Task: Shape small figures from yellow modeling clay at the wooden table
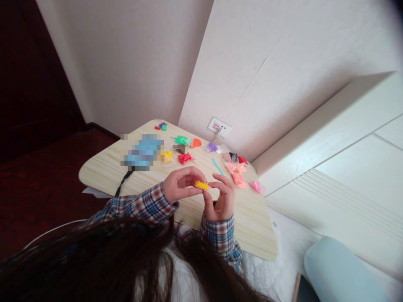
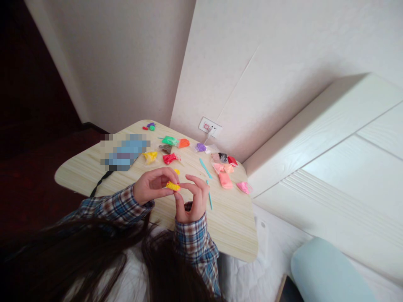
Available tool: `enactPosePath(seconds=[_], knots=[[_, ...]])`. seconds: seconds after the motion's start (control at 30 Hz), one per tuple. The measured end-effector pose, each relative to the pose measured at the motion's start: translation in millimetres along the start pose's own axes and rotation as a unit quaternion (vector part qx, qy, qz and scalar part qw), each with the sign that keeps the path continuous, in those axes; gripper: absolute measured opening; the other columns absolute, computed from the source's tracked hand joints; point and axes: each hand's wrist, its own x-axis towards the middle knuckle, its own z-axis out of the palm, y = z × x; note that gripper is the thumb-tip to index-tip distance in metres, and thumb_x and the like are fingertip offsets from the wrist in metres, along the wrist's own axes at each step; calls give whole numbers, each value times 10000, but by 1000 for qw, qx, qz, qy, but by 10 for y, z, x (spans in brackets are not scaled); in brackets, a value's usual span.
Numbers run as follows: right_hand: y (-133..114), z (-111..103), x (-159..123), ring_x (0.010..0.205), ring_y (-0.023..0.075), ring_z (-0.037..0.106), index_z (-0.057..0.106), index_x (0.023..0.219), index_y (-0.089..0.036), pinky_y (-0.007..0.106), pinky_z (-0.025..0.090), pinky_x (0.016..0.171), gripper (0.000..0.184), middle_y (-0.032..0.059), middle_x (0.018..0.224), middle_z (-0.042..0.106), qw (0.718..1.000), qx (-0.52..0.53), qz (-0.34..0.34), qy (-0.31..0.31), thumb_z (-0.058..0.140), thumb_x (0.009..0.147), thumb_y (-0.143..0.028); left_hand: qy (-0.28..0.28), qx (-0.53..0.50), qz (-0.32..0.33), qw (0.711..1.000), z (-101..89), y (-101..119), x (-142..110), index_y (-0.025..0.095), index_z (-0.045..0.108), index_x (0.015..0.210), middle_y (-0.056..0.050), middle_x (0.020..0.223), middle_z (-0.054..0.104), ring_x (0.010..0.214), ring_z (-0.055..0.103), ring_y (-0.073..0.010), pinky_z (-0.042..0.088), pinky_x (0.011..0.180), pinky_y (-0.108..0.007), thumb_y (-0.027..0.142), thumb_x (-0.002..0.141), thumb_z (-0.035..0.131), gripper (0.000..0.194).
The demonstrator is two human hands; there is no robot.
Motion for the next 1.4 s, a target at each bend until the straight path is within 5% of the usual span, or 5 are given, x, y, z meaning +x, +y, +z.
enactPosePath(seconds=[0.23,0.73,1.4], knots=[[-39,-15,18,980,208,561,563,931,-200,417,493,814,150,68,1001,587,1000,0,14,0,576,786,-164,1,6,-12,1000,7,1,-7,131,609,868,-33,836,586,753,571,-102,487,702,-213,196,715,705,192],[-46,-13,-11,998,226,554,552,964,-212,457,484,826,181,80,1034,578,998,26,56,-16,583,787,-205,5,69,65,995,11,5,-3,141,629,864,-37,827,594,788,579,-116,489,710,-210,159,755,654,114],[-11,-14,-8,952,209,575,575,950,-209,404,505,775,172,66,983,598,999,25,13,23,578,781,-177,15,109,51,993,40,54,-27,139,569,915,-49,870,598,740,579,-101,498,696,-210,179,765,643,171]])
